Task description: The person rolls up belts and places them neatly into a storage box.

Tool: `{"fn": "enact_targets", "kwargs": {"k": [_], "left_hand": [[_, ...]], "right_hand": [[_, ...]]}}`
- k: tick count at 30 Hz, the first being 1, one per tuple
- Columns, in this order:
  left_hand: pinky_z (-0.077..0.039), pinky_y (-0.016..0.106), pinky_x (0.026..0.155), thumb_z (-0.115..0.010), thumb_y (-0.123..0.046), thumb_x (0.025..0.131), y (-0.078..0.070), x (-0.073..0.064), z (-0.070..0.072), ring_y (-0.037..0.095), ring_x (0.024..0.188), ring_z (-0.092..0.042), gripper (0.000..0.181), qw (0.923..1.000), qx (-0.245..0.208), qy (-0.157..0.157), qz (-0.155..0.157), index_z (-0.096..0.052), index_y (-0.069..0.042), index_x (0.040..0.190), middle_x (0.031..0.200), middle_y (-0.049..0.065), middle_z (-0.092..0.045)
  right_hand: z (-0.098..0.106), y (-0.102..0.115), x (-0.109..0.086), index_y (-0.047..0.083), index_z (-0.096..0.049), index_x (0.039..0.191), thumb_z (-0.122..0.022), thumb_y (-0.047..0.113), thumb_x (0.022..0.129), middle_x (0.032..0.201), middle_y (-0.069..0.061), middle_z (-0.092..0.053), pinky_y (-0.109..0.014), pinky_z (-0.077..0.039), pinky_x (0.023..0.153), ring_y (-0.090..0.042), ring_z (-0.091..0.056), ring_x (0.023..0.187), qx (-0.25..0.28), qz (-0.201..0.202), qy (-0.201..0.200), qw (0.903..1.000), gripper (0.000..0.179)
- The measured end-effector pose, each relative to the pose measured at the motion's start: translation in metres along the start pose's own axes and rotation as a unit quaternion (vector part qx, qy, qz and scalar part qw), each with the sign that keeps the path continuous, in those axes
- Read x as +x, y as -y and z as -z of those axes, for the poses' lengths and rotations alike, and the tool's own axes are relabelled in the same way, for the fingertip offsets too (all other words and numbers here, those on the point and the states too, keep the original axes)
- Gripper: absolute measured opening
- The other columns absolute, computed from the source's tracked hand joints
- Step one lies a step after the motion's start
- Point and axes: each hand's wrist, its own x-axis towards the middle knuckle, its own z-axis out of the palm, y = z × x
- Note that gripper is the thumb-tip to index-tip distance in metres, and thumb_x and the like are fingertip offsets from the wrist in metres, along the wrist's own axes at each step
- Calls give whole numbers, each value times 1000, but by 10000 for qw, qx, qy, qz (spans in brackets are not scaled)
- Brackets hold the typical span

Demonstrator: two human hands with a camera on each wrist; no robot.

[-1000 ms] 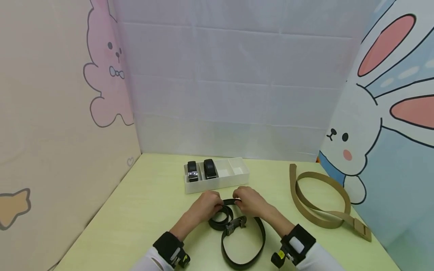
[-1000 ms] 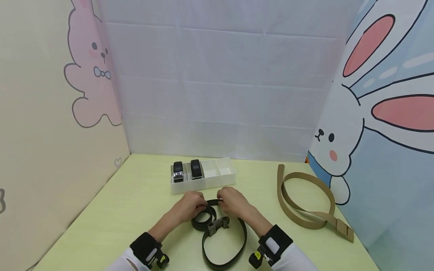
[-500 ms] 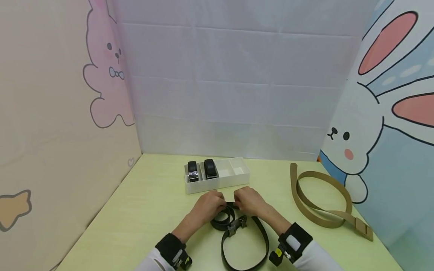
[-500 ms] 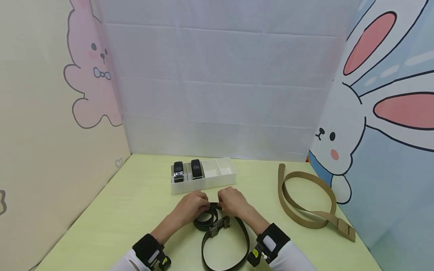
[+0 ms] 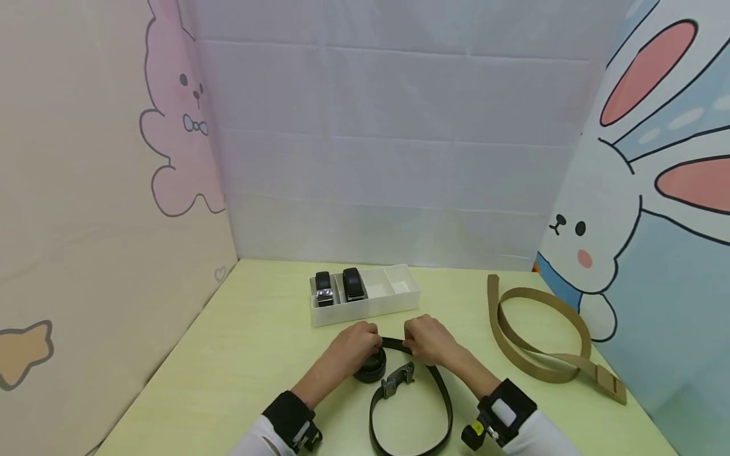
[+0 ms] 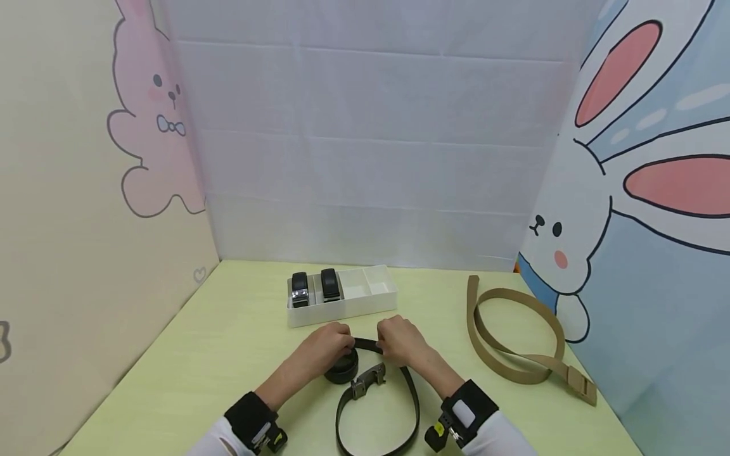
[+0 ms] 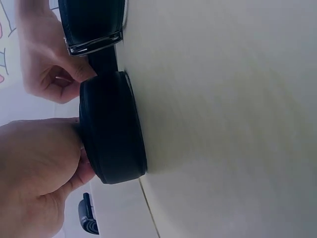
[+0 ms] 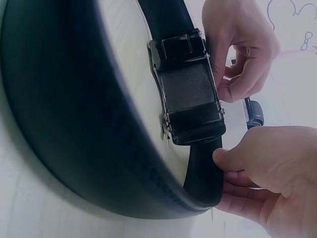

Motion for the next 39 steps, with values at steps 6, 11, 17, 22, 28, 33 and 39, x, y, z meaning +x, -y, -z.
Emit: {"fn": "enact_targets", "kwargs": {"k": [6, 11, 17, 22, 28, 33, 39], "left_hand": [[-51, 20, 65, -88, -13, 96, 0, 0, -3, 10, 78, -66, 11, 9996, 271, 49, -13, -87, -19, 87, 89, -5, -78], [-53, 22, 65, -88, -15, 96, -3, -1, 0, 11, 78, -67, 11, 9991, 418, -47, -61, -85, -18, 86, 88, -4, -77], [-52, 20, 64, -89, -13, 97, -6, 0, 3, 11, 77, -66, 9, 9985, 537, -130, 27, -84, -12, 89, 86, 0, -74], [-53, 27, 60, -90, -9, 95, 9, 0, -23, 13, 71, -64, 13, 9987, 67, -486, 121, -79, -10, 87, 80, 2, -67], [-46, 41, 52, -86, -13, 96, 41, 4, -87, 10, 67, -61, 16, 9964, -130, -751, 384, -77, -17, 82, 76, -3, -65], [-43, 28, 53, -82, -11, 96, 52, 8, -114, 10, 64, -59, 23, 9958, -173, -830, 336, -73, -20, 77, 73, -3, -61], [-36, 17, 56, -84, -13, 97, 58, 11, -126, 0, 62, -45, 25, 9967, -355, -533, 498, -73, -23, 77, 72, -8, -57]], "right_hand": [[1, -2, -3, 9, -73, 81, -82, 2, 99, 74, 1, -70, -28, -49, 61, -9, -57, 63, 56, -189, 105, 9998, 21], [4, -8, -9, 9, -73, 82, -81, 2, 100, 74, 2, -70, -27, -49, 60, -9, -58, 63, 102, -356, 146, 9992, 22], [12, -19, -23, 11, -72, 80, -82, 2, 99, 72, 4, -68, -26, -47, 60, -6, -55, 63, 76, -459, 94, 9989, 23], [17, -22, -30, 11, -73, 82, -79, 2, 100, 72, 5, -67, -24, -46, 59, -2, -51, 61, 493, -140, 380, 9980, 21], [23, -14, -34, 11, -74, 86, -77, 3, 102, 72, 8, -65, -23, -46, 62, 1, -50, 61, 1105, 110, 934, 9894, 18], [26, -10, -41, 12, -74, 84, -78, 3, 101, 71, 9, -65, -23, -46, 62, 2, -49, 60, 972, 101, 865, 9914, 20], [31, -5, -39, 12, -75, 84, -78, 5, 102, 72, 8, -66, -23, -47, 61, 1, -50, 60, 1139, 115, 1175, 9865, 19]]}}
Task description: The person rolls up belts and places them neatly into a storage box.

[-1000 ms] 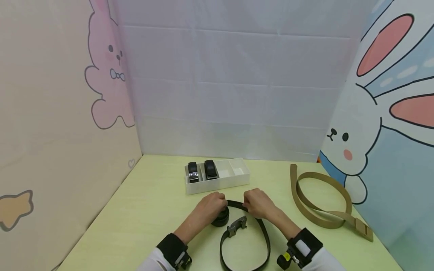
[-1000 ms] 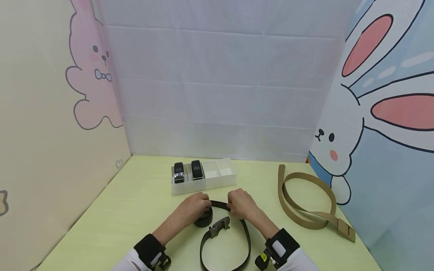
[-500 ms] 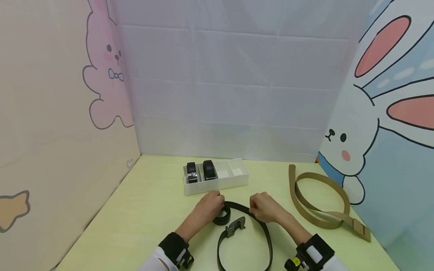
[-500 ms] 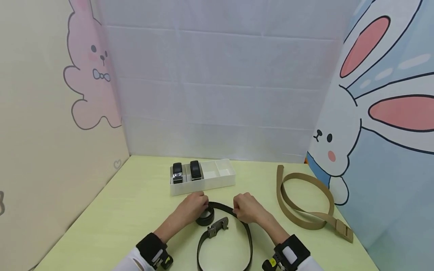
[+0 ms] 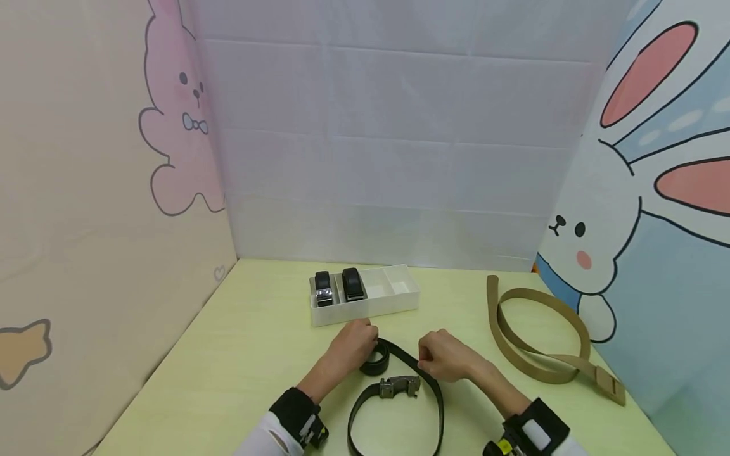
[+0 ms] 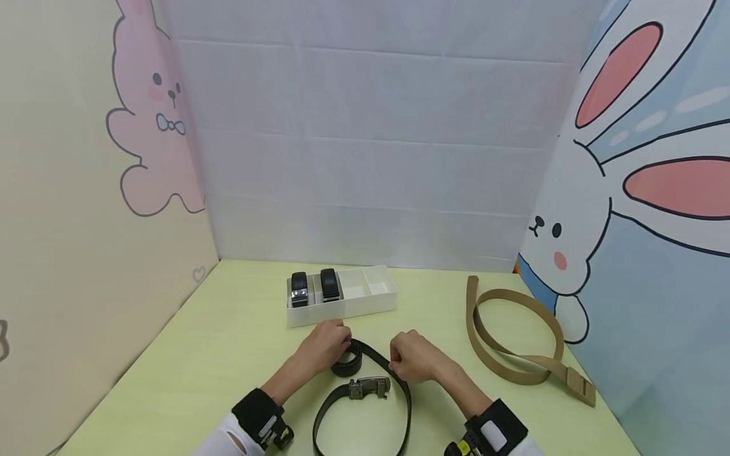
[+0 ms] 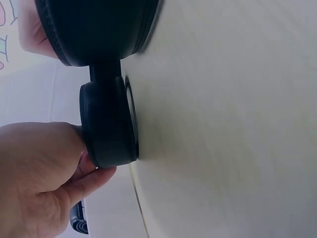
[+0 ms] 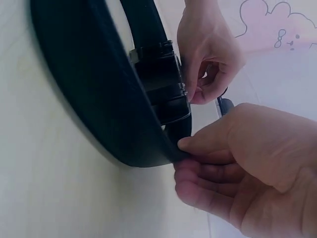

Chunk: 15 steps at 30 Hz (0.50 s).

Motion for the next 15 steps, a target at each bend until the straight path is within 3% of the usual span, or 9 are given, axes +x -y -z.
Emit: {"fn": "enact_targets", "kwargs": {"k": [1, 2, 3, 7, 8, 9, 10, 11, 15], "left_hand": [[-37, 18, 56, -84, -11, 96, -8, 1, 15, 1, 63, -46, 24, 9999, -91, 50, 6, -74, -21, 77, 72, -7, -58], [-38, 18, 57, -83, -13, 99, -6, 0, 16, 2, 65, -48, 23, 9999, -113, 15, -69, -75, -20, 78, 74, -7, -59], [-40, 20, 58, -83, -11, 99, -12, -1, 30, 3, 66, -51, 22, 9999, -113, 25, -105, -76, -19, 80, 75, -5, -61], [-45, 30, 60, -81, -10, 102, -25, -1, 55, 10, 69, -55, 23, 9993, -242, -58, -271, -76, -14, 80, 77, 0, -65], [-44, 32, 59, -81, -12, 102, -20, -1, 46, 10, 69, -55, 23, 9993, -191, -95, -315, -76, -15, 80, 77, -1, -64], [-45, 33, 58, -82, -9, 100, -25, 1, 52, 10, 69, -55, 22, 9994, -241, -12, -263, -76, -15, 80, 76, 0, -64], [-44, 34, 56, -83, -10, 100, -21, 3, 42, 9, 68, -55, 23, 9993, -288, 8, -240, -76, -16, 79, 75, -1, -64], [-46, 34, 57, -83, -9, 99, -20, 5, 41, 10, 68, -58, 21, 9993, -317, 108, -190, -77, -15, 80, 76, 0, -65], [-45, 27, 58, -84, -10, 98, -13, 9, 18, 8, 68, -59, 20, 9990, -359, 114, -244, -79, -19, 81, 76, -3, -66]], "right_hand": [[1, 1, 2, 12, -75, 85, -78, 5, 102, 73, 7, -66, -24, -47, 61, 0, -51, 60, 42, -30, 139, 9999, 18], [2, 3, 4, 12, -76, 86, -77, 6, 102, 73, 7, -67, -24, -48, 61, 0, -52, 61, 51, -46, 266, 9996, 18], [3, 4, 6, 12, -76, 87, -77, 7, 103, 75, 7, -67, -25, -48, 62, -1, -53, 61, 53, -78, 369, 9993, 17], [4, 11, 19, 10, -78, 93, -75, 11, 105, 79, 6, -69, -26, -48, 63, -3, -55, 65, 181, -137, 460, 9987, 12], [3, 12, 23, 9, -78, 95, -75, 12, 106, 80, 5, -70, -26, -48, 64, -4, -56, 67, 257, -153, 397, 9988, 11], [2, 13, 27, 8, -79, 98, -75, 14, 106, 83, 3, -72, -26, -49, 65, -5, -58, 69, 330, -147, 311, 9989, 11], [2, 12, 32, 7, -79, 101, -76, 16, 107, 86, 1, -74, -27, -51, 67, -6, -61, 72, 411, -115, 237, 9988, 12], [-1, 9, 38, 5, -80, 104, -76, 17, 107, 89, -2, -77, -29, -53, 69, -8, -64, 75, 475, -68, 165, 9987, 13], [-20, -22, 64, 6, -81, 115, -77, 27, 107, 101, -3, -82, -33, -59, 74, -8, -71, 85, 501, 296, -141, 9982, 23]]}}
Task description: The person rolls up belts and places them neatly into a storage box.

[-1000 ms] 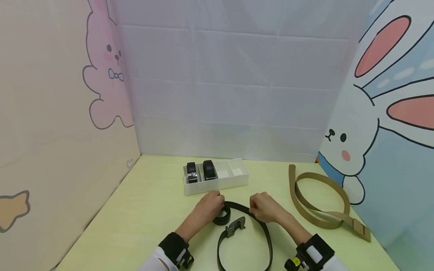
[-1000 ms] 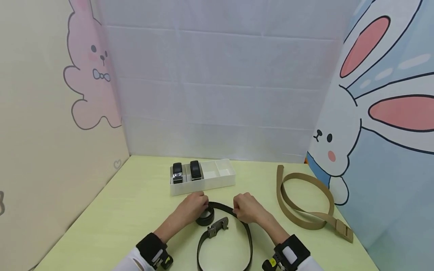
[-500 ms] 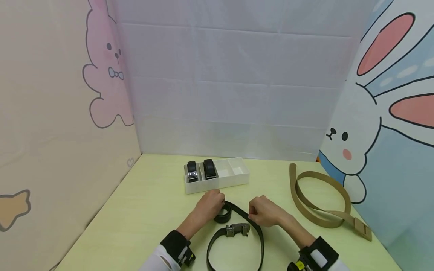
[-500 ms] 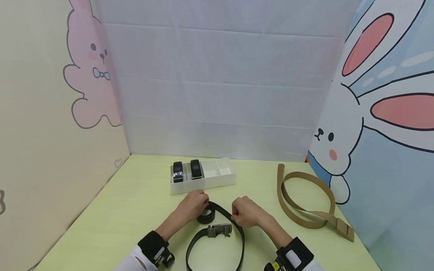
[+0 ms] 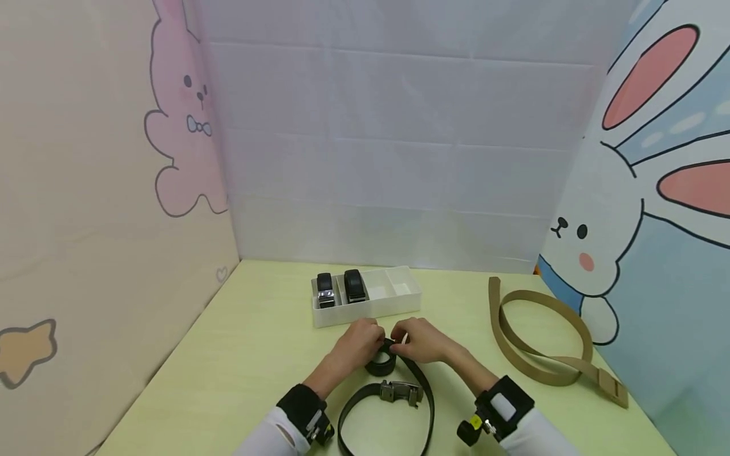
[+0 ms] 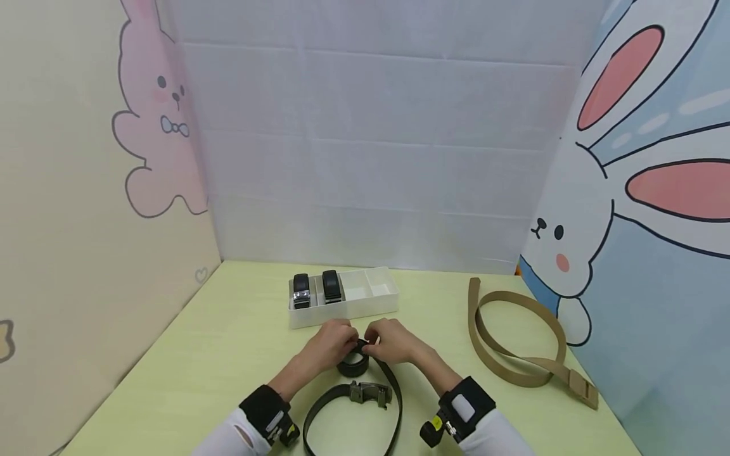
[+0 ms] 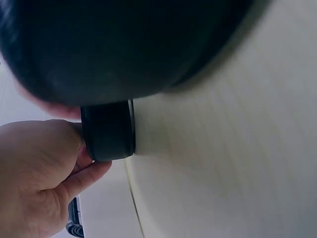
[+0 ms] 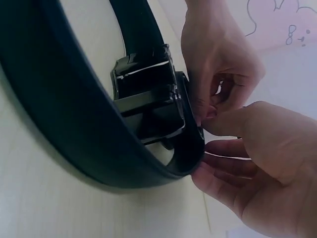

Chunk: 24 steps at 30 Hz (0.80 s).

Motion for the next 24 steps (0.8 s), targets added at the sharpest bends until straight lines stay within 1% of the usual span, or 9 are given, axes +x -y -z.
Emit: {"fn": "enact_targets", "kwargs": {"k": [3, 6, 9, 10, 12, 15, 19, 21, 24], "left_hand": [[-42, 24, 59, -84, -9, 95, -2, 2, -3, 5, 67, -55, 22, 9999, -91, -107, -88, -77, -22, 79, 74, -6, -63], [-42, 24, 59, -84, -6, 95, -22, 4, 26, 5, 66, -54, 23, 9996, -202, -162, -130, -78, -20, 78, 72, -5, -63], [-43, 23, 60, -85, -1, 94, -44, 4, 61, 7, 66, -55, 20, 9991, -392, -116, -53, -81, -14, 79, 71, -1, -65], [-43, 21, 62, -85, -1, 94, -50, 4, 70, 8, 66, -55, 19, 9987, -499, -65, 17, -81, -12, 80, 72, 0, -66], [-42, 18, 65, -84, 0, 95, -56, 1, 80, 7, 68, -55, 18, 9978, -637, 50, 152, -82, -11, 81, 73, 0, -68], [-45, 17, 68, -84, -3, 98, -60, -7, 91, 4, 73, -58, 14, 9951, -888, 278, 347, -85, -12, 86, 79, -2, -74], [-52, 18, 72, -87, -13, 99, -66, -25, 111, 5, 80, -67, 5, 9844, -1467, 783, 570, -87, -13, 94, 88, -2, -79], [-55, 19, 74, -88, -17, 99, -69, -34, 121, 6, 83, -70, 5, 9758, -1771, 1106, 644, -88, -12, 99, 94, 0, -81], [-57, 20, 77, -90, -20, 96, -72, -45, 133, 6, 87, -73, 14, 9642, -2080, 1521, 622, -88, -10, 106, 101, 3, -84]], "right_hand": [[-23, -43, 17, 15, -81, 109, -79, 34, 104, 96, 6, -80, -32, -58, 72, -5, -68, 81, -136, 67, -233, 9996, 20], [-44, -74, 29, 20, -80, 98, -80, 33, 101, 87, 9, -78, -33, -56, 66, -7, -66, 74, -400, -29, -507, 9979, 14], [-53, -83, 33, 22, -77, 89, -80, 29, 98, 79, 9, -73, -31, -52, 61, -8, -63, 67, -480, 18, -816, 9955, 12], [-51, -78, 32, 21, -77, 88, -79, 27, 99, 78, 8, -73, -32, -52, 60, -9, -63, 66, -557, 25, -855, 9948, 13], [-50, -69, 29, 21, -74, 85, -78, 23, 97, 75, 10, -70, -32, -49, 58, -7, -59, 63, -633, 36, -988, 9931, 13], [-35, -34, 20, 17, -73, 83, -78, 16, 95, 74, 7, -69, -34, -50, 58, -10, -59, 63, -538, -80, -903, 9944, 13], [-17, 7, 7, 10, -73, 84, -78, 9, 94, 77, 0, -71, -36, -53, 63, -14, -61, 67, -429, -247, -761, 9959, 11], [-22, -9, 5, 13, -74, 87, -76, 17, 99, 79, 3, -71, -34, -53, 64, -11, -61, 70, -619, 32, -888, 9941, 13], [-22, -12, -2, 14, -73, 87, -75, 16, 98, 79, 4, -70, -35, -52, 64, -10, -60, 70, -670, 53, -1046, 9922, 12]]}}
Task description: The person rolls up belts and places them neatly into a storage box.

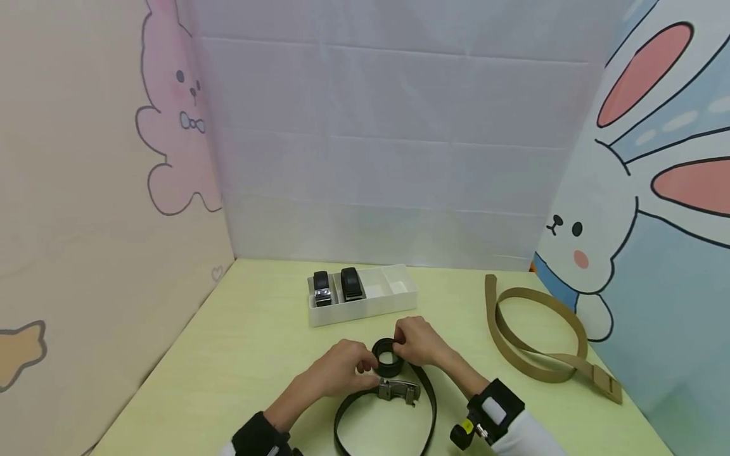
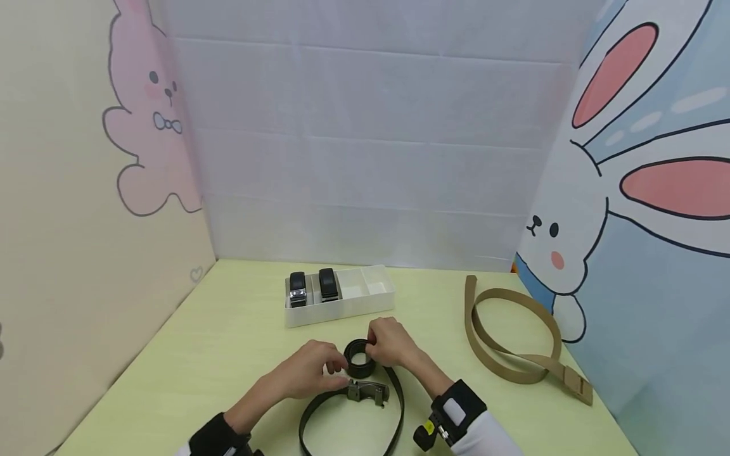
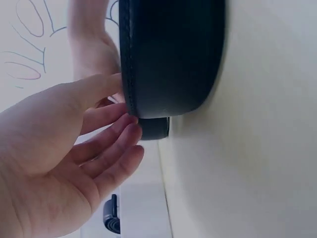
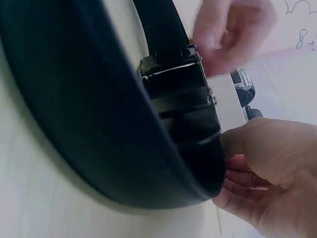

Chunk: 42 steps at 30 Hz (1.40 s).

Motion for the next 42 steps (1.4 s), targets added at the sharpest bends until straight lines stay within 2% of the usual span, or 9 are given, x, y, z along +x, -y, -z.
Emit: {"fn": "enact_targets", "kwargs": {"k": [6, 17, 23, 25, 27, 28, 31, 36, 42], "left_hand": [[-55, 17, 70, -89, -13, 96, 0, -18, 3, -4, 74, -66, 4, 9995, -46, 291, 63, -88, -11, 99, 88, -4, -83], [-51, 20, 59, -86, -6, 94, 35, -29, 16, -2, 62, -57, 13, 9961, 26, -546, 699, -84, -12, 83, 72, -7, -75], [-46, 22, 55, -85, -4, 90, 56, -9, 15, 5, 59, -55, 18, 9849, 335, -1192, 1212, -80, -12, 74, 67, -5, -70], [-46, 23, 54, -83, -6, 89, 71, 6, 7, 6, 59, -56, 19, 9833, 329, -1375, 1150, -79, -14, 72, 66, -7, -69], [-49, 26, 55, -82, -5, 89, 71, 19, 3, 8, 60, -57, 18, 9829, 343, -1466, 1058, -80, -12, 72, 68, -5, -72], [-51, 26, 57, -80, -9, 92, 83, 28, -7, 9, 62, -60, 17, 9829, 388, -1581, 860, -82, -12, 75, 70, -4, -74], [-53, 26, 60, -81, -10, 95, 76, 50, -19, 7, 65, -63, 15, 9825, 351, -1715, 638, -84, -10, 80, 74, -2, -77], [-55, 24, 64, -86, -10, 98, 33, 70, -25, 10, 70, -70, 9, 9859, 181, -1570, 558, -86, -7, 90, 82, 4, -82], [-60, 25, 71, -84, -12, 99, 16, 60, -27, 14, 79, -77, 10, 9908, -98, -1273, 444, -86, -3, 101, 90, 8, -85]], "right_hand": [[23, 22, -22, 12, -73, 86, -80, 8, 94, 79, 3, -69, -29, -49, 64, -7, -56, 69, 248, -744, 69, 9969, 12], [40, 11, -48, 12, -74, 87, -81, 6, 94, 79, 6, -70, -24, -48, 65, -2, -55, 69, 181, -984, 199, 9948, 12], [42, 19, -53, 13, -72, 85, -80, 4, 94, 77, 7, -67, -23, -47, 63, -1, -53, 68, 239, -887, 288, 9954, 15], [40, 26, -54, 13, -72, 84, -80, 4, 93, 75, 8, -67, -23, -47, 63, 0, -52, 67, 258, -762, 301, 9963, 15], [38, 35, -53, 13, -73, 84, -80, 3, 94, 75, 8, -66, -23, -46, 63, 1, -51, 66, 263, -652, 340, 9969, 16], [36, 38, -52, 13, -73, 84, -80, 3, 94, 75, 8, -66, -23, -46, 63, 1, -51, 66, 252, -589, 356, 9973, 16], [30, 47, -49, 13, -73, 83, -81, 2, 94, 74, 7, -66, -23, -45, 63, 2, -50, 66, 189, -422, 384, 9982, 17], [23, 49, -45, 13, -74, 83, -82, 3, 93, 75, 7, -67, -23, -45, 63, 2, -52, 67, 64, -314, 325, 9990, 17], [24, 48, -48, 12, -76, 86, -83, 4, 93, 77, 6, -71, -24, -48, 66, 2, -56, 69, 84, -431, 296, 9986, 13]]}}
